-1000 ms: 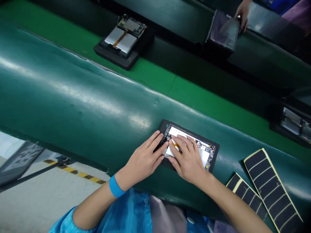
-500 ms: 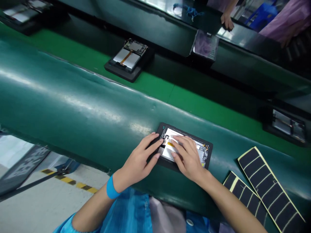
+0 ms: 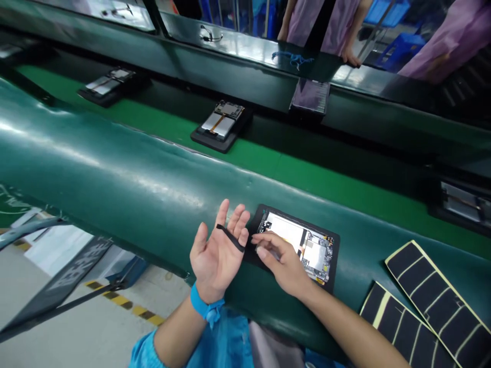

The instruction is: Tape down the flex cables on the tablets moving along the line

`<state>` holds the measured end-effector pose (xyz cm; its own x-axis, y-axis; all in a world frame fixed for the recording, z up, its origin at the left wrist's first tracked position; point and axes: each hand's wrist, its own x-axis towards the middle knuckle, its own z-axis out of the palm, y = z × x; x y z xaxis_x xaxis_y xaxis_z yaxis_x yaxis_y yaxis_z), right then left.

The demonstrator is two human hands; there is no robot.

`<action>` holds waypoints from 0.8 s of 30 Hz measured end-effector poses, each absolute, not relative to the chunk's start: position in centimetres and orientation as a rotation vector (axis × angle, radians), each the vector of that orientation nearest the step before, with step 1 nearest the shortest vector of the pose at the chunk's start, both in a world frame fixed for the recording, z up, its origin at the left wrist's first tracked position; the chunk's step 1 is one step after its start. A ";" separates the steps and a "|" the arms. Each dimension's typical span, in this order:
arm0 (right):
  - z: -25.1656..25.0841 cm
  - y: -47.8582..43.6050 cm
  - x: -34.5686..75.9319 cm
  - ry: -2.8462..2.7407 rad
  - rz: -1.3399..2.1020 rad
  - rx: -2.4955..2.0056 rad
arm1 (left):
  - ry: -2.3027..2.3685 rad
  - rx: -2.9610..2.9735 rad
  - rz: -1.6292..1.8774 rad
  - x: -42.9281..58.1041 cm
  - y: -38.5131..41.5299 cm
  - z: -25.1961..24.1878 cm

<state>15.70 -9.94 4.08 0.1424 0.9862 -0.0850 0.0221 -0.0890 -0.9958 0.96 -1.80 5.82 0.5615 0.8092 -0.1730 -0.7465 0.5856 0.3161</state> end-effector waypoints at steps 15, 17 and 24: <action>3.8 -9.2 13.3 -0.807 1.204 -1.328 | 0.421 0.371 1.028 1.6 -2.8 5.7; 3.8 -9.1 13.1 -0.769 1.230 -1.318 | 0.420 0.374 1.028 1.7 -2.8 5.5; 3.5 -9.0 12.8 -0.708 1.290 -1.316 | 0.419 0.353 1.030 1.7 -2.9 5.3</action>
